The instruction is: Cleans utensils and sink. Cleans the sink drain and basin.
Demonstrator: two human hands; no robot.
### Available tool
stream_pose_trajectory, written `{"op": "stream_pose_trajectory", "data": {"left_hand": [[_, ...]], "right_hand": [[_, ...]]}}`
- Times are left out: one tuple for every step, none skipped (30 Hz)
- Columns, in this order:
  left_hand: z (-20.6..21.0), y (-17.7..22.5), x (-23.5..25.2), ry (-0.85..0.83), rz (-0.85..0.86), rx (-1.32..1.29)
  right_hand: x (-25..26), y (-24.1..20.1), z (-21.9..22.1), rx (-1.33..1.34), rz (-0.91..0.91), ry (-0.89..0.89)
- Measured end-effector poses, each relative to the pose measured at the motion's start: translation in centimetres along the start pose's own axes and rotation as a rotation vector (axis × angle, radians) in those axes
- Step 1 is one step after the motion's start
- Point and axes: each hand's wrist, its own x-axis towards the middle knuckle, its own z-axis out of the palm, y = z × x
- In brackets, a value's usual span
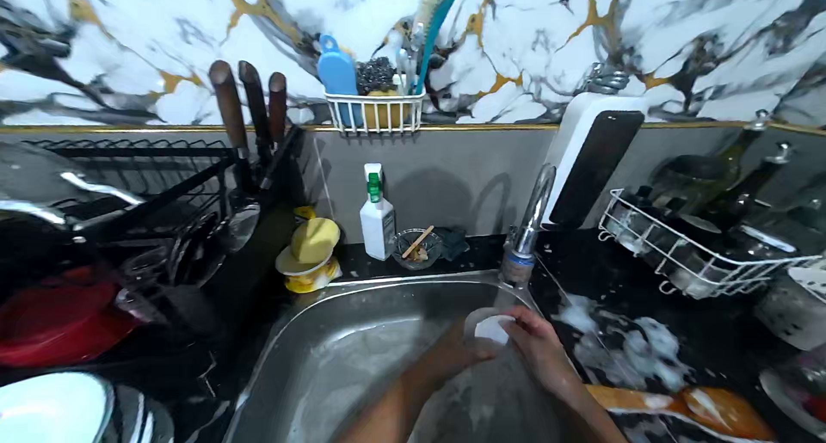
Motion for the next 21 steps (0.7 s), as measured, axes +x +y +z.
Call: {"op": "stream_pose_trajectory", "data": {"left_hand": [[0.8,-0.7,0.8,-0.022,-0.073,-0.098],[1.6,-1.4,1.5,-0.051,-0.114,-0.191],[2.2,-2.0,2.1,-0.084,-0.126,-0.251],[2.7,-2.2,2.6,-0.118,-0.132,-0.274],[3.0,-2.2,2.9,-0.141,-0.145,-0.263],[3.1,-2.0,3.2,-0.150,-0.161,-0.248],[3.3,-1.8,3.3,-0.137,-0.178,-0.232],[3.4,-1.7,3.6,-0.109,-0.183,-0.227],[3.4,-1.9,3.7,-0.075,-0.179,-0.246],[3.3,-2.2,3.7,-0.045,-0.174,-0.277],[3.0,-2.4,3.5,-0.021,-0.177,-0.299],[2.5,-2.7,3.1,-0.012,-0.176,-0.298],[1.8,-3.1,2.7,-0.026,-0.166,-0.278],[1.1,-3.3,2.3,-0.040,-0.160,-0.232],[0.4,-3.4,2.0,-0.043,-0.160,-0.170],[-0.1,-3.4,1.9,-0.033,-0.168,-0.104],[-0.5,-3.3,1.7,-0.016,-0.166,-0.054],[-0.7,-3.0,1.7,0.005,-0.156,-0.008],[-0.8,-2.6,1.7,0.027,-0.137,0.033],[-1.0,-2.3,1.9,0.046,-0.114,0.063],[-1.1,-2.2,2.1,0.064,-0.090,0.077]], "right_hand": [[-0.2,0.2,-0.2,0.001,-0.001,0.003],[-0.5,0.5,-0.4,0.008,0.003,0.015],[-0.7,0.8,-0.6,0.014,0.009,0.039],[-1.0,1.0,-0.8,0.019,0.023,0.077],[-1.2,1.1,-1.0,0.032,0.048,0.128],[-1.3,1.2,-1.0,0.051,0.084,0.187],[-1.4,1.1,-1.0,0.070,0.125,0.242],[-1.3,0.9,-0.8,0.082,0.159,0.286],[-1.2,0.7,-0.5,0.076,0.179,0.302],[-1.1,0.5,-0.2,0.049,0.190,0.287],[-1.1,0.3,0.2,0.005,0.193,0.256],[-1.0,0.0,0.6,-0.050,0.189,0.210],[-0.9,-0.1,1.1,-0.107,0.177,0.152],[-0.8,-0.2,1.4,-0.159,0.171,0.076],[-0.6,-0.5,1.6,-0.197,0.182,-0.009],[-0.3,-0.7,1.8,-0.211,0.201,-0.084],[0.1,-0.8,2.0,-0.212,0.217,-0.128],[0.6,-0.9,2.1,-0.206,0.223,-0.146],[1.2,-0.9,2.0,-0.198,0.220,-0.161],[1.8,-0.9,1.8,-0.199,0.210,-0.182],[2.1,-1.1,1.5,-0.212,0.201,-0.207]]}}
